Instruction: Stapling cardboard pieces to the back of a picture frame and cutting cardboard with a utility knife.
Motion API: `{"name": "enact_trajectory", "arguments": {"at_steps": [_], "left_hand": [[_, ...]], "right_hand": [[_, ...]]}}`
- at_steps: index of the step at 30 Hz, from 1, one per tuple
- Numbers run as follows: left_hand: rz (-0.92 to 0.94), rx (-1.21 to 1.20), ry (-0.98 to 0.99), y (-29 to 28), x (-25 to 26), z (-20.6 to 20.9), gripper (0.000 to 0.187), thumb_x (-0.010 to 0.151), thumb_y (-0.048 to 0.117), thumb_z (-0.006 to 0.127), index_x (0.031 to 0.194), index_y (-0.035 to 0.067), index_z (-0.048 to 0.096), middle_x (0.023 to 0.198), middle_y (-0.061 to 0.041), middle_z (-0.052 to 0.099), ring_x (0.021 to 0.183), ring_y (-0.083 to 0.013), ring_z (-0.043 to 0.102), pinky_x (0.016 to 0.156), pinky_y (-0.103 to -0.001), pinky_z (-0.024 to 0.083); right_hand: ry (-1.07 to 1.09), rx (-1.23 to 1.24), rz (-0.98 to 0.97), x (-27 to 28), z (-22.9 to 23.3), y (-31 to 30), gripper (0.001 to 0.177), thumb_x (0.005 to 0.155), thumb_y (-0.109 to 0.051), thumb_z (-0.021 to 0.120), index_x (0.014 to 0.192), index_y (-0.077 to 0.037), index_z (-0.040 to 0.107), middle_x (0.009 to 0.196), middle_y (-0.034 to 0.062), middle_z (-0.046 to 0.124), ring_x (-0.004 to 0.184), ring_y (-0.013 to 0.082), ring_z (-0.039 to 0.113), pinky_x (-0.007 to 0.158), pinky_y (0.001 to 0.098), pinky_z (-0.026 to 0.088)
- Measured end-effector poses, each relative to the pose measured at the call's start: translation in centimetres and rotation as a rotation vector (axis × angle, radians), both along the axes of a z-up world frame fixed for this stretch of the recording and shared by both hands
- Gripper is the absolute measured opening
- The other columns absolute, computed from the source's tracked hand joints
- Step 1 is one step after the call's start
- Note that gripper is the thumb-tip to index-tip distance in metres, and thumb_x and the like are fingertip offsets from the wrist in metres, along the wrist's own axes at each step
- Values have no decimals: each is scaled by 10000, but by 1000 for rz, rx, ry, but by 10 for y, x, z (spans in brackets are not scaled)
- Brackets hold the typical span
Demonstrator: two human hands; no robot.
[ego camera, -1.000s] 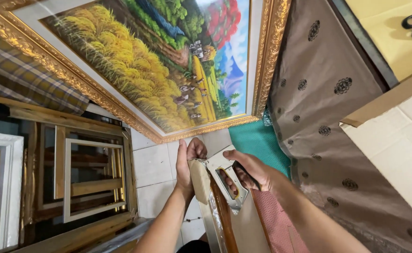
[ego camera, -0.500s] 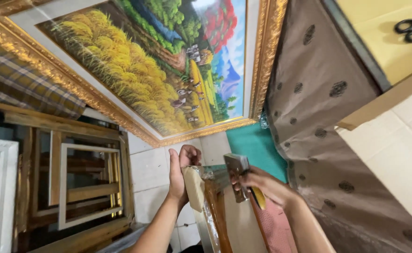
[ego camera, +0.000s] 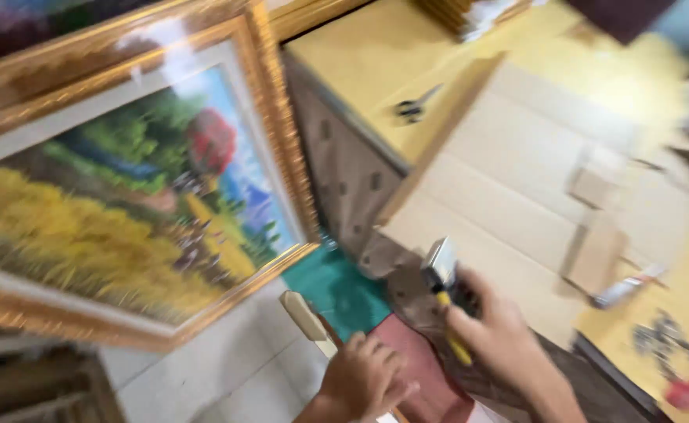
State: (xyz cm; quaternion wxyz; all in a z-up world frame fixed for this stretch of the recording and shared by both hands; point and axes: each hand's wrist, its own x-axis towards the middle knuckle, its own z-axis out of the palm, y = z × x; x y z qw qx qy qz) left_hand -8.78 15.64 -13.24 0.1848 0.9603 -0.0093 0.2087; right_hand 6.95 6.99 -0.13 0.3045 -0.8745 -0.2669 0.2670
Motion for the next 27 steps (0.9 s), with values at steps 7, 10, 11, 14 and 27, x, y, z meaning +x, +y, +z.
{"name": "enact_trajectory", "arguments": {"at_steps": [7, 10, 11, 14, 27], "left_hand": [[-283, 118, 238, -11, 57, 3, 466, 796, 576, 397, 722, 168, 610, 660, -103, 589, 644, -292, 562, 480, -409, 414], [-408, 90, 799, -6, 79, 70, 714, 685, 726, 232, 1048, 248, 621, 1014, -25, 615, 920, -251, 573, 661, -386, 439], [-421, 136, 845, -6, 85, 72, 730, 631, 749, 265, 1086, 289, 604, 1023, -9, 607, 937, -231, 569, 687, -362, 440], [-473, 209, 895, -3, 98, 66, 756, 550, 778, 329, 1153, 377, 547, 1016, 12, 593, 939, -211, 571, 703, -348, 452], [-558, 653, 1113, -67, 110, -13, 299, 700, 300, 654, 973, 177, 660, 1010, -11, 627, 973, -212, 583, 780, -331, 489]], "right_hand": [[-406, -365, -73, 96, -31, -3, 606, 674, -500, 544, 1121, -104, 447, 1131, 163, 481, 1027, 369, 486, 813, 481, 414], [-542, -426, -17, 106, -36, 3, 586, 698, -458, 565, 1079, -22, 478, 1053, 233, 521, 996, 394, 459, 807, 483, 393], [-546, -384, -7, 103, -33, 4, 596, 717, -432, 546, 1121, -5, 450, 1072, 238, 500, 1008, 386, 444, 829, 471, 382], [-634, -233, 9, 112, -54, 1, 585, 717, -324, 517, 1187, 9, 415, 1189, 244, 418, 1057, 412, 414, 853, 493, 369], [-85, -387, -70, -89, -90, -177, 666, 595, -311, 752, 1195, -271, 467, 1170, -44, 546, 1030, 215, 530, 739, 392, 445]]}}
